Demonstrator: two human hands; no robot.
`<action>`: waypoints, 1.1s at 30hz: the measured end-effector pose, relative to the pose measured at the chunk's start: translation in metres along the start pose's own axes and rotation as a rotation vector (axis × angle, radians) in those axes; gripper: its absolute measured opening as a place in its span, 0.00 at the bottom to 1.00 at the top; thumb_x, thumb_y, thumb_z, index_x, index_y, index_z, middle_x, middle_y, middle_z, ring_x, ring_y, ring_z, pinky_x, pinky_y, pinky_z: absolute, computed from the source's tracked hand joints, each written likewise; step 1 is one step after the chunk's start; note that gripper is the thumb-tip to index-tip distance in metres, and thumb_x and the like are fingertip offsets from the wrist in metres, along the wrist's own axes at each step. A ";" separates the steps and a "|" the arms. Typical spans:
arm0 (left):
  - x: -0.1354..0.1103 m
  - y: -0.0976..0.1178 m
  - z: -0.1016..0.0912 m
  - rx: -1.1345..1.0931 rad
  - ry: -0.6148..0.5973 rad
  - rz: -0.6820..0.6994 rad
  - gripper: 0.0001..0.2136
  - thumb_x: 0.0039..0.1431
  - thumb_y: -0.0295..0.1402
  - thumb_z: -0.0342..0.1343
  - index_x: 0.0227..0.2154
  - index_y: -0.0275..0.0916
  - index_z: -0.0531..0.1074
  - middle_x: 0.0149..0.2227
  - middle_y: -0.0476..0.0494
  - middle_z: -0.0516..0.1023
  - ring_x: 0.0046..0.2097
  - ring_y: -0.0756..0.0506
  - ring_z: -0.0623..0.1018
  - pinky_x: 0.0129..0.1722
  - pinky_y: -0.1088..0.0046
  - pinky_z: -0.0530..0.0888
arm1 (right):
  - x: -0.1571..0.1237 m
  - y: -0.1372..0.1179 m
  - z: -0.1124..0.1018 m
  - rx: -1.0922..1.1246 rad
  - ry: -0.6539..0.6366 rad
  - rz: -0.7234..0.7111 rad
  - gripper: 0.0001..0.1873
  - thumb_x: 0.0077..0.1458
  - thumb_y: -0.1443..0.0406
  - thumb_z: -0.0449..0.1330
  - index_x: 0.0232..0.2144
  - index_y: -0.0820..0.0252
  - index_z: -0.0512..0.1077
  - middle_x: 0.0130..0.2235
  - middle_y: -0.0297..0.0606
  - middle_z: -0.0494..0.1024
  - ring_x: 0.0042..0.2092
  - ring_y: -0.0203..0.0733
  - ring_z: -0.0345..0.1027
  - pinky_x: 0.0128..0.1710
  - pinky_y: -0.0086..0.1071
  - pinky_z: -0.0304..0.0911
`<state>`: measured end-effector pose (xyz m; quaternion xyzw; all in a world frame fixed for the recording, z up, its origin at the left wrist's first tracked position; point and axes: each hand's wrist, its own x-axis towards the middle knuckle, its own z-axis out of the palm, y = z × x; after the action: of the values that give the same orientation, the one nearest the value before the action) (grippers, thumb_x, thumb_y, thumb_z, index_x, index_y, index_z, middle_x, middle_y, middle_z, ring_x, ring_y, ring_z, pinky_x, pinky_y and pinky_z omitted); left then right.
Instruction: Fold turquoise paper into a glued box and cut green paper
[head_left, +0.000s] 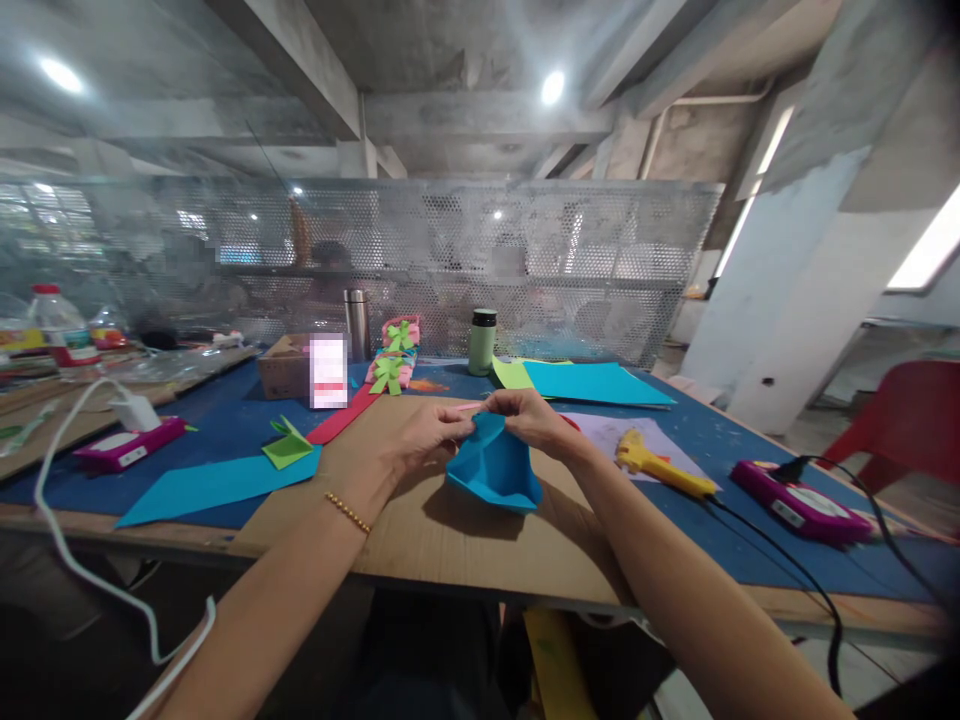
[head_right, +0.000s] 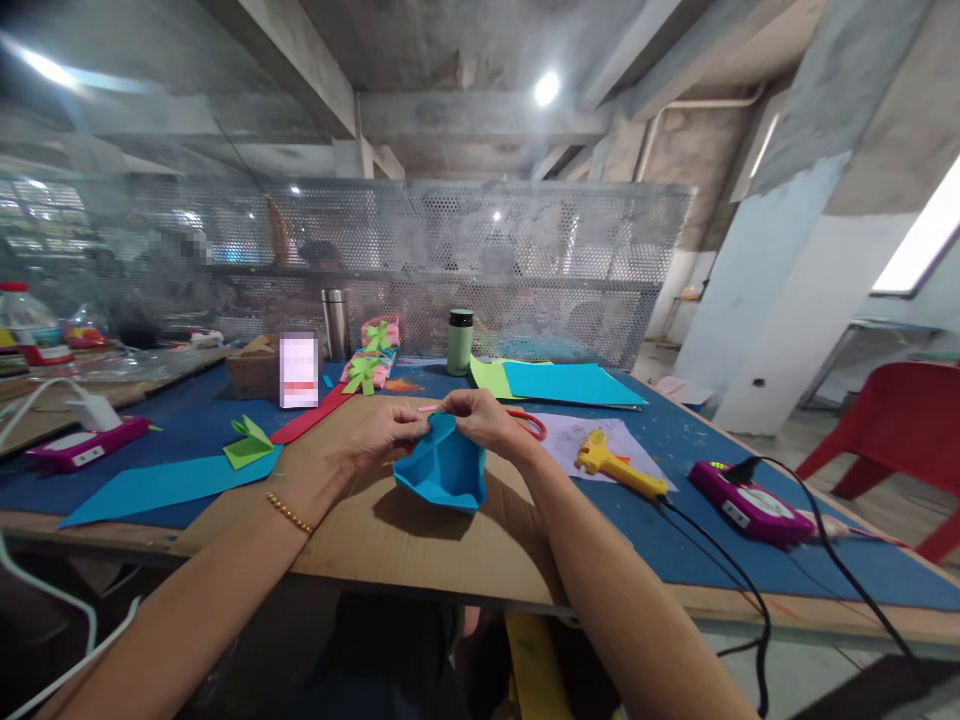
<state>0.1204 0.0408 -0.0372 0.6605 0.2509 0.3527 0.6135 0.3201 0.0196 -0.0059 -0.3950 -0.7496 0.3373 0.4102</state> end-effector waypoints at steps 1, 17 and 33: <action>0.000 0.000 0.000 0.007 -0.005 0.009 0.21 0.45 0.49 0.69 0.20 0.35 0.70 0.20 0.54 0.64 0.22 0.55 0.61 0.25 0.74 0.56 | 0.000 0.001 0.000 -0.008 0.006 -0.004 0.12 0.44 0.59 0.68 0.28 0.64 0.76 0.27 0.35 0.77 0.28 0.34 0.67 0.27 0.27 0.61; -0.004 0.008 0.006 0.062 -0.056 -0.018 0.25 0.41 0.51 0.70 0.16 0.36 0.65 0.17 0.57 0.56 0.21 0.56 0.56 0.24 0.74 0.51 | 0.002 -0.001 0.000 -0.103 0.021 -0.153 0.13 0.50 0.57 0.65 0.27 0.63 0.76 0.26 0.34 0.75 0.28 0.34 0.65 0.29 0.29 0.60; -0.004 0.007 0.001 0.071 -0.025 0.099 0.18 0.47 0.46 0.68 0.26 0.34 0.75 0.25 0.49 0.70 0.29 0.51 0.66 0.32 0.72 0.62 | -0.005 -0.014 -0.006 -0.164 -0.050 -0.165 0.13 0.52 0.57 0.65 0.33 0.63 0.78 0.32 0.39 0.81 0.34 0.39 0.73 0.35 0.32 0.68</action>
<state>0.1183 0.0365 -0.0306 0.6979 0.2227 0.3651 0.5745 0.3226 0.0101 0.0070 -0.3559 -0.8145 0.2497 0.3841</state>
